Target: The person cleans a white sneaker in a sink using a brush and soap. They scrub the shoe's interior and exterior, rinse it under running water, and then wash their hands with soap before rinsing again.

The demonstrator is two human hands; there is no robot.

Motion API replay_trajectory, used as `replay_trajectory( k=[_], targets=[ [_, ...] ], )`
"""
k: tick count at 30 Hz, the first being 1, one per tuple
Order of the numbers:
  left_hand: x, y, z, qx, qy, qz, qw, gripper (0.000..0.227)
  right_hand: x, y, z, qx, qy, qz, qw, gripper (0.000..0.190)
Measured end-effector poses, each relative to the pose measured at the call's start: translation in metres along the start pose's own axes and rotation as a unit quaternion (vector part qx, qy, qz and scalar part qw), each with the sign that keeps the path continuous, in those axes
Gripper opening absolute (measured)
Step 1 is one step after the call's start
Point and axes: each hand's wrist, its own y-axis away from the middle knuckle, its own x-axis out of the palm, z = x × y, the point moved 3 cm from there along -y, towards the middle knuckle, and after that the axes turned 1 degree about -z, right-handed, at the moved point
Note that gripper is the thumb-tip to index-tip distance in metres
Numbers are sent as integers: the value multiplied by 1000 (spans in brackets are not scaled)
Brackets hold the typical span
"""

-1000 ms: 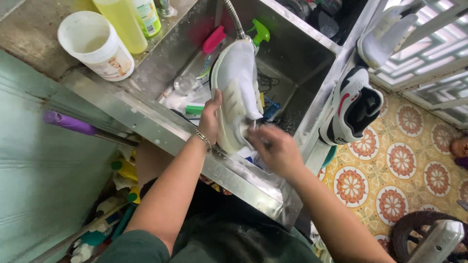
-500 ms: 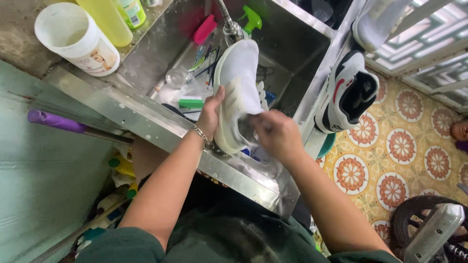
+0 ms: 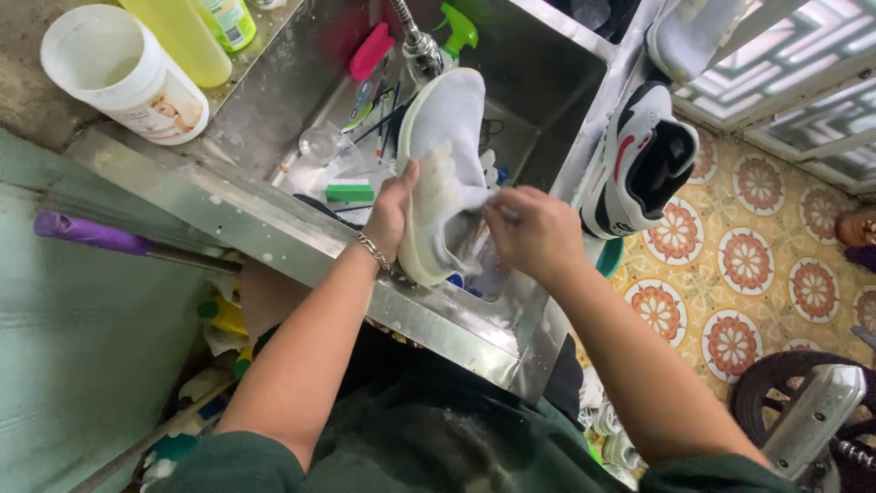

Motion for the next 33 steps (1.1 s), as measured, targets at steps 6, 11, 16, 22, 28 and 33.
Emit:
replay_trajectory(
  k=[6,11,16,22,28,33],
  targets=[
    [18,26,-22,-3,-15,26,1000,76,-2,34,53,36,-209,69,975,12],
    [-15,-11,16,7,-41,26,999,76,26,16,18,8,-52,-18,998,10],
    [0,9,6,0,26,15,1000,76,4,36,37,40,-251,56,966,12],
    [-18,-16,17,29,-28,68,997,70,15,33,24,-11,-82,10,997,10],
    [-3,3,31,51,15,114,992,63,-35,-4,16,-166,10,102,981,10],
    [-38,-45,67,51,-40,123,990,65,-14,7,36,-279,36,118,952,10]
  ],
)
